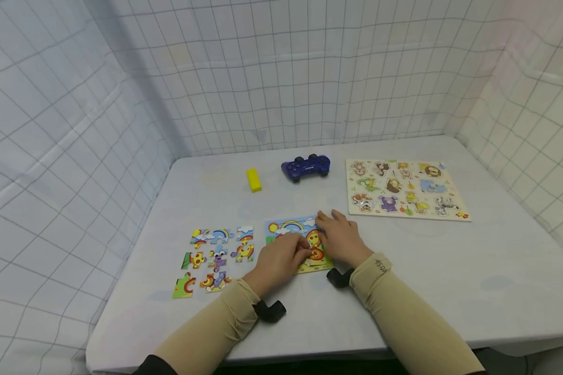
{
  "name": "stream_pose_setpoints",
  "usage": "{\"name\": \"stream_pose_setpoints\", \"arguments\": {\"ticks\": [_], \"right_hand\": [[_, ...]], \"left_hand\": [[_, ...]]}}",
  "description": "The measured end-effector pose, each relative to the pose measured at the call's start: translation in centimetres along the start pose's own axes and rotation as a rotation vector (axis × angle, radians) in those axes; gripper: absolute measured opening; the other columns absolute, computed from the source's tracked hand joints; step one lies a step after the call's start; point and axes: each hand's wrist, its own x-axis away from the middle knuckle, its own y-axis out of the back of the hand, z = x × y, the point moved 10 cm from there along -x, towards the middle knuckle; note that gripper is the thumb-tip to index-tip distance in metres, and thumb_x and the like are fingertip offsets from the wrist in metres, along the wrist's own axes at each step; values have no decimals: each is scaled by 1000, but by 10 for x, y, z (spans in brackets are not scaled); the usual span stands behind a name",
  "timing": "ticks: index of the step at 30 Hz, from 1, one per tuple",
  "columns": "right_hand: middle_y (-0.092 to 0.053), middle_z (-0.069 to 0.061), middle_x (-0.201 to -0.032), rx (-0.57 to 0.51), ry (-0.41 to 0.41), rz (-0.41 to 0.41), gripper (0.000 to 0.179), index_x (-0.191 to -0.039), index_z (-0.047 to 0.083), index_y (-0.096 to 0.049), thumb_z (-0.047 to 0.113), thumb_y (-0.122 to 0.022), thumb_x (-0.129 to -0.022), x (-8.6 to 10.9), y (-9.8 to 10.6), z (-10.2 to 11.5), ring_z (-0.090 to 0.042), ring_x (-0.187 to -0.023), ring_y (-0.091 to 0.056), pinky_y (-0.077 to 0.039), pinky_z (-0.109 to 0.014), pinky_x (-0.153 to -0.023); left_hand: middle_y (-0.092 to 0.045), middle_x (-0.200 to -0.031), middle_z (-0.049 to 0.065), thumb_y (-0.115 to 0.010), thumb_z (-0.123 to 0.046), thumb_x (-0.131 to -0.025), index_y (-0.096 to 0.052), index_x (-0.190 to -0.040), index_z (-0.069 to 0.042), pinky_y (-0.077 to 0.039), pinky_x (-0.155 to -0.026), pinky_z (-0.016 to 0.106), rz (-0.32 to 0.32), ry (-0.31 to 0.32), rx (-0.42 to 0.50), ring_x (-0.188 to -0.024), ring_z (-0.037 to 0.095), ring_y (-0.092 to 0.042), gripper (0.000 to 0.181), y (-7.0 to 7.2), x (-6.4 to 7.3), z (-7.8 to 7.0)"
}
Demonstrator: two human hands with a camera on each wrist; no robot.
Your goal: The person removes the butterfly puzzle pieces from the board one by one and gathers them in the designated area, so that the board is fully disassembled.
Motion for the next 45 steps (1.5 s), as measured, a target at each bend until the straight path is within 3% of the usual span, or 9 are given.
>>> {"name": "stream_pose_setpoints", "arguments": {"ticks": [15,28,35,45], "right_hand": [[-42,-7,-163,4,-7,-1,45,-150,13,-54,24,-55,-106,0,1,1,-42,-153,-29,-35,-67,-109],[-42,-9,-162,4,5,-14,45,-149,12,-55,23,-55,-106,1,3,2,-43,-152,-29,-35,-68,-108],[-43,-8,-162,-26,7,-26,45,-149,12,-55,25,-56,-106,0,3,2,-43,-152,-29,-35,-68,-109],[-41,-8,-163,-38,0,-16,46,-150,12,-54,25,-55,-106,0,0,-1,-42,-153,-27,-33,-68,-110]], "left_hand": [[-74,-97,-10,-70,-32,-100,-71,-110,-21,-50,-66,25,-4,57,161,-81,3,-64,15,1,-2,6],[-74,-88,-13,-74,-33,-96,-79,-107,-24,-48,-60,25,-24,76,219,-75,1,-63,15,3,-1,7],[-75,-91,-13,-75,-33,-94,-79,-106,-26,-50,-66,25,-60,97,248,-78,0,-65,14,8,1,13],[-77,-96,-4,-78,-27,-93,-80,-106,-20,-56,-70,29,-146,156,598,-84,11,-71,15,39,10,31]]}}
